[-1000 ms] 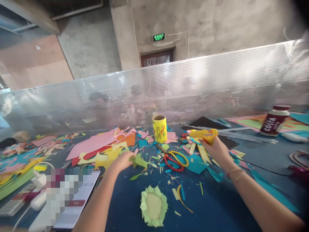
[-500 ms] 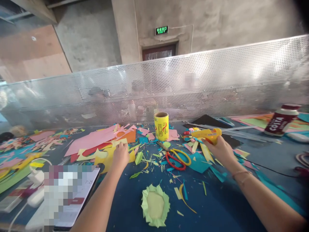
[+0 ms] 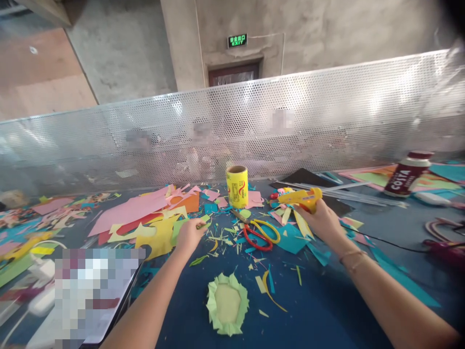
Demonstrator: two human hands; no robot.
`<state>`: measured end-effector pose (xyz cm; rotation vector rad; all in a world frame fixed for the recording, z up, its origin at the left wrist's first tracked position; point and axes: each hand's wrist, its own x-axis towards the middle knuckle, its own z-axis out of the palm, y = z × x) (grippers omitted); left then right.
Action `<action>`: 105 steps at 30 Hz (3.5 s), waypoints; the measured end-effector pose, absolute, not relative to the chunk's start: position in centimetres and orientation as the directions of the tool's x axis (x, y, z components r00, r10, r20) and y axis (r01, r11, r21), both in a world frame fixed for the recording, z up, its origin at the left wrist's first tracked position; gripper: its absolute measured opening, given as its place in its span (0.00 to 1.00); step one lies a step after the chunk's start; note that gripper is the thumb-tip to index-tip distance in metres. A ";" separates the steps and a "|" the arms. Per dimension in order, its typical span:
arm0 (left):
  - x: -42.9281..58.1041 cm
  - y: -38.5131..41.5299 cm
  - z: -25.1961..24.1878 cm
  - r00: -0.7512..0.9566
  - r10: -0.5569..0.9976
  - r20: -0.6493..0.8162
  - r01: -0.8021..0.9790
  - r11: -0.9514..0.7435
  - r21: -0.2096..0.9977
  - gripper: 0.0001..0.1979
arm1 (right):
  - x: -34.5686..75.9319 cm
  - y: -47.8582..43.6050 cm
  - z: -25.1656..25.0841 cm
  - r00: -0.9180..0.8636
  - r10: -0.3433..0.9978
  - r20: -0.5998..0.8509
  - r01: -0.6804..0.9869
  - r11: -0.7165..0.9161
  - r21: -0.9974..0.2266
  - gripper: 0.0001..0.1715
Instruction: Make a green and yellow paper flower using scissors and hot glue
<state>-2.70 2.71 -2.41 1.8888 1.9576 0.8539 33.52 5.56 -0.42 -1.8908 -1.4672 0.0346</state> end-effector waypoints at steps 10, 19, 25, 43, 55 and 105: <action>-3.5 3.3 -2.2 -0.145 0.897 0.418 0.727 -0.190 0.660 0.10 | 33.2 5.0 0.0 0.307 0.831 0.464 0.855 -0.027 -0.518 0.17; -2.3 2.8 -1.6 -0.237 0.929 0.285 0.425 -0.164 0.890 0.12 | 32.9 4.7 0.2 0.292 0.846 0.447 0.848 -0.012 -0.530 0.19; 2.0 2.3 0.8 -0.218 0.972 0.086 -0.004 -0.089 0.996 0.19 | 32.6 4.1 0.5 0.324 0.782 0.532 0.814 0.055 -0.578 0.19; 10.3 5.3 2.9 -0.039 0.994 0.098 -0.268 -0.105 0.958 0.13 | 31.6 3.4 -0.1 0.128 0.658 0.742 0.918 0.206 -0.340 0.14; 10.4 5.3 2.4 -0.062 0.992 0.113 -0.254 -0.125 0.959 0.11 | 31.5 3.3 -0.3 -0.030 0.640 0.768 0.976 0.185 -0.116 0.08; 10.3 4.8 3.0 -0.059 0.994 0.094 -0.331 -0.108 0.937 0.09 | 31.4 2.8 0.3 -0.104 0.687 0.719 0.957 0.266 -0.116 0.05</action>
